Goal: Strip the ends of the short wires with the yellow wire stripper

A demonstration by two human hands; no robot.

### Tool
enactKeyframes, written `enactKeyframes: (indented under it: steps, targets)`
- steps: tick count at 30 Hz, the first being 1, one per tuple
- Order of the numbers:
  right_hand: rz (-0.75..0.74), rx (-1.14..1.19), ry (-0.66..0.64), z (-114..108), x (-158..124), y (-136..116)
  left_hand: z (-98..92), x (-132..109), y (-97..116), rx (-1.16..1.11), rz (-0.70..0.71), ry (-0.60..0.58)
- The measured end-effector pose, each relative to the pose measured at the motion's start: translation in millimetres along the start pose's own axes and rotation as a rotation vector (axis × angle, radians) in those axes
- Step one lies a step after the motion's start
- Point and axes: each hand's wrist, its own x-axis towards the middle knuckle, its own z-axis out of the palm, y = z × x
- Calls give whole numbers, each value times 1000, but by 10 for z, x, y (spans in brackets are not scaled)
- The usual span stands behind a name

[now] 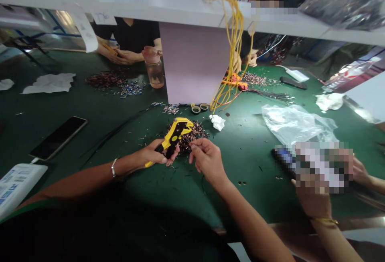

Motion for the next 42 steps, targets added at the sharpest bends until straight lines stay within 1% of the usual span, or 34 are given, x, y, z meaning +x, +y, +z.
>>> enactKeyframes:
  steps: [2,4,6,8,10,14,17,20,27,31,42]
  targets:
    - [-6,-62,37,11,-3,-11,10,-11,24,-9,2,-7]
    - [-12,-122,85,27,-8,-31,12,-4,22,29,10,3]
    - [-22,-157,118,42,-10,-45,7,13,-1,126,21,19]
    - [-25,-147,123,51,-10,-45,-1,30,-34,266,49,40]
    - [-20,-96,94,51,-8,-30,-6,37,-65,425,98,48]
    - [1,29,-23,43,-5,-5,4,24,-108,738,234,71]
    - [21,125,-88,44,-5,-8,25,10,-129,923,341,140]
    - [38,178,-125,44,-11,-8,42,-3,-142,1051,425,190]
    - [59,180,-131,25,-18,3,52,-24,-142,1197,533,273]
    - [58,176,-135,36,-18,-19,44,-15,-172,1230,589,279]
    - [73,149,-138,37,-25,-17,16,-4,-227,1244,540,277]
